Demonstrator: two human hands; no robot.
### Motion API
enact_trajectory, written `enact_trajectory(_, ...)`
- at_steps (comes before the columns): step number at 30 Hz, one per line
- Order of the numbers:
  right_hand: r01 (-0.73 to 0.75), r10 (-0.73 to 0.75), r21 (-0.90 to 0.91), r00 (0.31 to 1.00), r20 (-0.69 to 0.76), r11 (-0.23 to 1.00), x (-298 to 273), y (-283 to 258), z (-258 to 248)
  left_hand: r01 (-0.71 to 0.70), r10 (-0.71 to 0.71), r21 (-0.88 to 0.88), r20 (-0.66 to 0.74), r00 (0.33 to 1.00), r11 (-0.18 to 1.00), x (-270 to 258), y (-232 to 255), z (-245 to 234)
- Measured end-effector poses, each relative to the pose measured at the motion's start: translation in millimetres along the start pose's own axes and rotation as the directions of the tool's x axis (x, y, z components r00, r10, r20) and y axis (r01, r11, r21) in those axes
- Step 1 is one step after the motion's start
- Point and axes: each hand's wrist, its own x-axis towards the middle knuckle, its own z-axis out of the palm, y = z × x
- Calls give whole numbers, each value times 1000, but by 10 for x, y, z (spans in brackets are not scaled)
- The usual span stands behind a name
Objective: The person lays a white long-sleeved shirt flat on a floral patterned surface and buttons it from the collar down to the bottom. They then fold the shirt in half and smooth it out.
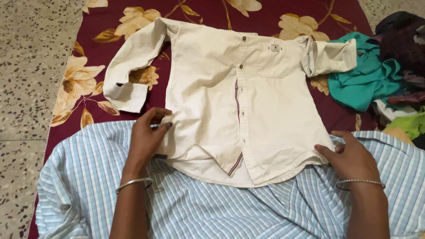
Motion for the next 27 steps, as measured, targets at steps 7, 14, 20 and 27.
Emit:
enact_trajectory(7, 111, -114, 73, 993, 32, 991, -62, 20, -3, 331, -466, 401, 308, 829, 854, -185, 117, -97)
enact_trajectory(14, 281, -178, 564, 957, -230, 776, -48, 273, -79, -116, 162, -182, 258, 952, 976, -163, 19, -261)
enact_trajectory(20, 206, -187, 395, 979, -85, 896, 159, 737, -123, 483, -442, -30, 356, 823, 875, -340, 376, -575)
enact_trajectory(27, 316, -387, -293, 894, -228, 902, -188, 330, -62, 273, -533, 606, 301, 791, 747, -475, 673, -257)
